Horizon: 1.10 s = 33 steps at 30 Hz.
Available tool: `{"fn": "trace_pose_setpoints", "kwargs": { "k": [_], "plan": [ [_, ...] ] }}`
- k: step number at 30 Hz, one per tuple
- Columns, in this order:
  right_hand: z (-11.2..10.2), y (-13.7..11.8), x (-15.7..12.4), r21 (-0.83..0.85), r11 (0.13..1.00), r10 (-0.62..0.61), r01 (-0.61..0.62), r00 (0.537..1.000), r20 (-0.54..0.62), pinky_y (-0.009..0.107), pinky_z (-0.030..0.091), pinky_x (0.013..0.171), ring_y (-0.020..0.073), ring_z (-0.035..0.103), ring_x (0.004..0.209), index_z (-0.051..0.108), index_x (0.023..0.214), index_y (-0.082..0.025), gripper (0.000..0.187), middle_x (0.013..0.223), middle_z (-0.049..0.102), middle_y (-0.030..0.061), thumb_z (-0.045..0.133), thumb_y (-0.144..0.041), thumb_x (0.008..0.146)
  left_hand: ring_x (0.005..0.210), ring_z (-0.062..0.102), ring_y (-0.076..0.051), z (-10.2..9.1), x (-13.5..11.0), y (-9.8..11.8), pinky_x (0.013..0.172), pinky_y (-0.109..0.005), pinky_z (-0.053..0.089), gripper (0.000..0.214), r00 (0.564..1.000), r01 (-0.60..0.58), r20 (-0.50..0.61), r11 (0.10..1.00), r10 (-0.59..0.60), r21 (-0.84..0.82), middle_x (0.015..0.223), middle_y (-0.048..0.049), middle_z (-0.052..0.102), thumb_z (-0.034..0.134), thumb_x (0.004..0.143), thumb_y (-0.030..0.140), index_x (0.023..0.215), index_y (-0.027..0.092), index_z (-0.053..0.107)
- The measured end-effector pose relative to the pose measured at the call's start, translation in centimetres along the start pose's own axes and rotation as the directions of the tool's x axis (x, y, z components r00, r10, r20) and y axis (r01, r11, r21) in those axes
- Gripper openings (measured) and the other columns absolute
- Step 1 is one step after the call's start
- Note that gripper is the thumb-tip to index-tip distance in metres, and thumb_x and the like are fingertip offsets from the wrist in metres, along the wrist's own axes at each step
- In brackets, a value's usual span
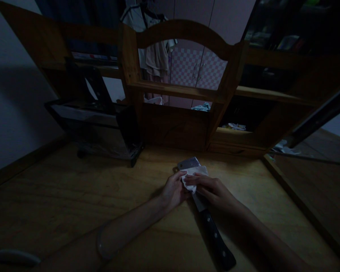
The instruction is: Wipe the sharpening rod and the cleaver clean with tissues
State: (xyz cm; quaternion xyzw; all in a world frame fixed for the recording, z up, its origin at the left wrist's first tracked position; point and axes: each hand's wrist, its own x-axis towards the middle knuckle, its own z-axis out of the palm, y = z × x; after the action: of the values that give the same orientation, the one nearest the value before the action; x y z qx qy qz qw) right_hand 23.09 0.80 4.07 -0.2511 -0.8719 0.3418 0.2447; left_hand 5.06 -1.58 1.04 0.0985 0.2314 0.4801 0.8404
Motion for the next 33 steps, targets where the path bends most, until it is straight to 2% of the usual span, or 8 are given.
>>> {"fn": "trace_pose_setpoints", "kwargs": {
  "k": [2,6,12,16,22,27,30,33],
  "plan": [
    [0.1,-0.3,0.0,0.025,1.0,-0.005,0.004,1.0,0.024,0.047,0.036,0.11,0.0214,0.061,0.116,0.065,0.121,-0.027,0.035,0.121,0.068,0.0041,0.046,-0.016,0.094,0.071,0.062,-0.017,0.1,0.0,0.0,0.072,-0.03,0.05,0.026,1.0,0.002,0.022,1.0,-0.001,-0.024,0.083,-0.0103,0.065,0.048,0.088,0.024,0.102,0.007,0.061],
    [-0.4,-0.5,-0.2,0.099,0.991,0.085,-0.091,0.994,0.065,0.04,0.049,0.097,0.0216,0.064,0.11,0.069,0.115,-0.027,0.035,0.122,0.068,0.0036,0.045,-0.015,0.092,0.066,0.059,-0.016,0.2,0.1,-0.1,0.072,-0.03,0.05,0.025,1.0,-0.024,0.011,0.999,0.024,-0.029,0.076,-0.0085,0.063,0.049,0.087,0.024,0.099,0.006,0.06],
    [-1.2,-0.3,-0.3,0.133,0.982,0.121,-0.131,0.989,0.082,0.038,0.05,0.091,0.0217,0.067,0.097,0.074,0.104,-0.024,0.033,0.102,0.074,0.003,0.048,-0.015,0.087,0.065,0.061,-0.018,0.5,0.2,-0.1,0.069,-0.031,0.049,0.027,0.998,-0.053,-0.02,0.999,0.052,-0.006,0.083,-0.0106,0.065,0.048,0.087,0.023,0.109,0.009,0.055],
    [-1.5,0.0,-0.4,0.142,0.971,0.185,-0.193,0.98,0.068,0.032,0.052,0.079,0.0206,0.068,0.083,0.076,0.093,-0.02,0.029,0.088,0.075,0.0032,0.05,-0.016,0.083,0.066,0.064,-0.02,0.3,0.1,0.0,0.07,-0.033,0.05,0.028,1.0,-0.024,-0.019,0.999,0.025,0.039,0.082,-0.0109,0.067,0.047,0.087,0.025,0.111,0.011,0.053],
    [-2.0,0.4,-0.7,0.167,0.944,0.283,-0.286,0.958,0.039,0.027,0.049,0.063,0.0188,0.064,0.069,0.074,0.082,-0.018,0.024,0.072,0.069,0.0019,0.05,-0.019,0.078,0.06,0.063,-0.018,-0.1,0.1,0.1,0.063,-0.028,0.048,0.021,0.996,0.011,-0.085,0.995,-0.003,0.097,0.074,-0.0096,0.065,0.049,0.086,0.028,0.1,0.013,0.054],
    [-3.0,1.3,-0.8,0.107,0.93,0.353,-0.352,0.936,0.017,0.024,0.04,0.054,0.0141,0.053,0.058,0.066,0.069,-0.016,0.02,0.062,0.059,-0.0013,0.048,-0.019,0.078,0.078,0.067,-0.024,0.0,-0.2,0.0,0.076,-0.034,0.05,0.029,0.996,0.01,-0.092,0.992,0.002,0.127,0.088,-0.0155,0.067,0.052,0.086,0.029,0.107,0.011,0.054],
    [-4.0,2.0,-0.9,-0.015,0.922,0.382,-0.388,0.914,-0.134,0.024,0.035,0.053,0.0132,0.048,0.055,0.059,0.06,-0.017,0.023,0.057,0.052,-0.0022,0.049,-0.022,0.08,0.081,0.068,-0.025,0.0,-0.2,0.1,0.079,-0.035,0.05,0.03,0.997,0.022,-0.076,0.992,-0.013,0.124,0.092,-0.0178,0.067,0.053,0.086,0.03,0.107,0.009,0.054],
    [-4.8,2.7,-1.2,-0.023,0.907,0.382,-0.42,0.846,-0.372,0.025,0.035,0.054,0.0147,0.05,0.059,0.061,0.065,-0.017,0.025,0.06,0.054,-0.0009,0.049,-0.027,0.084,0.078,0.067,-0.024,-0.1,-0.1,0.1,0.08,-0.035,0.05,0.025,0.997,0.038,-0.073,0.993,-0.029,0.112,0.089,-0.0168,0.067,0.054,0.085,0.028,0.102,0.01,0.055]
  ]
}}
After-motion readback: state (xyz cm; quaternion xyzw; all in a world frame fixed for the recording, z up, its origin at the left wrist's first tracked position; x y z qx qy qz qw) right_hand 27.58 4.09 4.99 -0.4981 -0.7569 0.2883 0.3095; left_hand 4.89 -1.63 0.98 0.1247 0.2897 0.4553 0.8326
